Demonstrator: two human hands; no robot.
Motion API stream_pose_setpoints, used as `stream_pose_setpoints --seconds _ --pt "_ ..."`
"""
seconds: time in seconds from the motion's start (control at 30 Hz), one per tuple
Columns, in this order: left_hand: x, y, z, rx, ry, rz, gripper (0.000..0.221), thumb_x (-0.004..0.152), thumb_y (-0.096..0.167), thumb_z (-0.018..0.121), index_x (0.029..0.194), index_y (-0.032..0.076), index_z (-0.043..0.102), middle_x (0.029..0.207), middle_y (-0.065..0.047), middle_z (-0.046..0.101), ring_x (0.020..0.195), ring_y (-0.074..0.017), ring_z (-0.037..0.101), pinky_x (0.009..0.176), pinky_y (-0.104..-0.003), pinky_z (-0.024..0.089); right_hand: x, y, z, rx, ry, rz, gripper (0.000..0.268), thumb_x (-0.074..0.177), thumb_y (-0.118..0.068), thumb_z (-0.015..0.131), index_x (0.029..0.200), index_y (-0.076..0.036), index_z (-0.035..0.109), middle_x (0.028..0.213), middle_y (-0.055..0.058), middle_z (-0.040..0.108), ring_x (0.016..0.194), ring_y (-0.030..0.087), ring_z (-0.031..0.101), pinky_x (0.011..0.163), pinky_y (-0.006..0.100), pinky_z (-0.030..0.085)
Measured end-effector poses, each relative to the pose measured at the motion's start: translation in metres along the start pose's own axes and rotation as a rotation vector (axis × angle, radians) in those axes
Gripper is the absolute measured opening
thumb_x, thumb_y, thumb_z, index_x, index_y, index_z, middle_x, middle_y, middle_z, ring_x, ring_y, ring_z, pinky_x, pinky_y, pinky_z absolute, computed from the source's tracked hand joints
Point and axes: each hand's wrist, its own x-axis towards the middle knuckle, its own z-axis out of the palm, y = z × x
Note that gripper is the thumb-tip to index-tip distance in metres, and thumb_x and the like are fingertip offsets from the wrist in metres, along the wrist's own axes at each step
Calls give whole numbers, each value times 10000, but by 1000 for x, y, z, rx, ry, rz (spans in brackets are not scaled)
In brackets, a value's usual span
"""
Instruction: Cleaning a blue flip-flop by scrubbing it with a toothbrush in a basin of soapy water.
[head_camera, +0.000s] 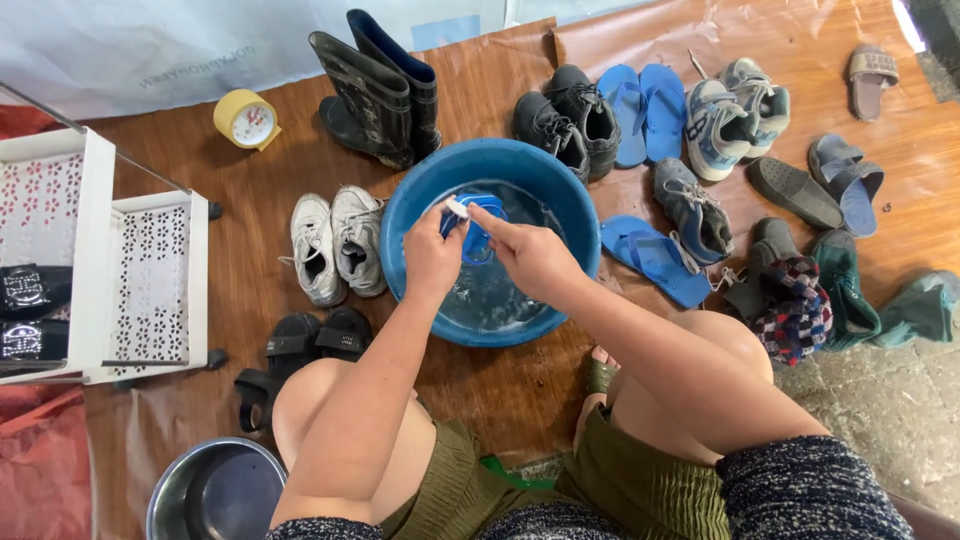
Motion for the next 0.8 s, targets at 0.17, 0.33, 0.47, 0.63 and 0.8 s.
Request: stream_pose_setpoints --seconds 0.17,0.33,0.47,0.63,0.8 --pt "-4 12 -3 -16 -36 -36 377 1029 190 646 1351 -4 612 1229 -235 669 1162 -422 649 895 -542 592 14 32 3 -28 48 44 585 1049 -102 520 1569 -359 440 1065 176 770 993 377 728 756 516 622" --pt "-4 7 -2 35 -59 -44 416 1045 269 637 1388 40 585 1259 -199 658 1195 -405 648 958 -539 564 14 36 4 -34 32 134 592 1059 -134 540 1577 -396 425 1082 116 782 952 303 753 782 425 628" --pt "-4 3 1 -5 -15 19 388 1041 208 637 1370 6 602 1248 -243 659 1183 -448 634 929 -573 566 3 19 3 38 89 43 612 1036 -90 545 1562 -386 447 1127 169 768 987 386 735 782 489 634" --pt "-5 4 0 -13 21 49 380 1049 214 632 1377 23 602 1263 -231 657 1195 -437 634 951 -557 560 11 39 8 81 128 29 590 1022 -90 582 1528 -383 507 1192 152 751 1047 393 725 801 502 615" --pt "-12 13 -7 -166 24 76 376 1060 227 616 1400 68 597 1321 -194 645 1229 -433 608 967 -572 547 35 81 7 -103 99 250 548 1012 -234 582 1485 -498 496 1147 152 760 1111 399 699 965 527 579"
